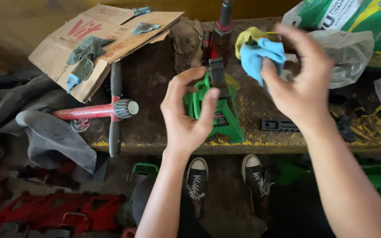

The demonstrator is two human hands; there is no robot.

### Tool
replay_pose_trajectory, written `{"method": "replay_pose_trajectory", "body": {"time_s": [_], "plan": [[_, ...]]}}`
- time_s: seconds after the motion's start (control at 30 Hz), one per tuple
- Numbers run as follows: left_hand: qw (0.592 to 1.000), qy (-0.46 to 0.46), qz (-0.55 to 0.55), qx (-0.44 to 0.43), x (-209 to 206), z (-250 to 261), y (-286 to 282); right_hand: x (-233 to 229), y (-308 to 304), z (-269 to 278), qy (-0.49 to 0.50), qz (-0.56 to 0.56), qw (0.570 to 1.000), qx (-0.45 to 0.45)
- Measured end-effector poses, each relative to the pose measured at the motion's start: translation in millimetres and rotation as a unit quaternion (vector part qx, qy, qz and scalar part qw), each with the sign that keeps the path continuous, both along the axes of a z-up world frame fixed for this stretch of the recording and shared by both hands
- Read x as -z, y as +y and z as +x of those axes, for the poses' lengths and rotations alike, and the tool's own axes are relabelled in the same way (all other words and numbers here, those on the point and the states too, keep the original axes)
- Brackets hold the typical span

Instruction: The person picks up a green metal part and a black metal part from a cluttered workbench. They use a blue cloth to wipe the black metal part, cleaning its surface and edges. The person then wipes the green metal part with the same cloth.

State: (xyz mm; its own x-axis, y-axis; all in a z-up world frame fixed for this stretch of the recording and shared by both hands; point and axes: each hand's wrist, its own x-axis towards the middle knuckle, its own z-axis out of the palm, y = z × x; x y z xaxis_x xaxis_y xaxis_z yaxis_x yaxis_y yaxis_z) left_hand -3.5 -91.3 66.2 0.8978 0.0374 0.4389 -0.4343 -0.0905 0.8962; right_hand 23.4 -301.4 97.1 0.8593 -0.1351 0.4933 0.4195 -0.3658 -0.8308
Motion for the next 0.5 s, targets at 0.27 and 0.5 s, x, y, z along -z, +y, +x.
{"method": "replay_pose_trajectory", "body": {"time_s": [0.27,0.5], "plan": [[0.961,-0.074,0.251,-0.087,28,26,-15,171,26,35,0.081,-0.008,0.997,-0.017],[0.975,0.041,0.216,0.03,55,49,-6,115,45,-26,0.04,-0.034,0.997,-0.054]]}}
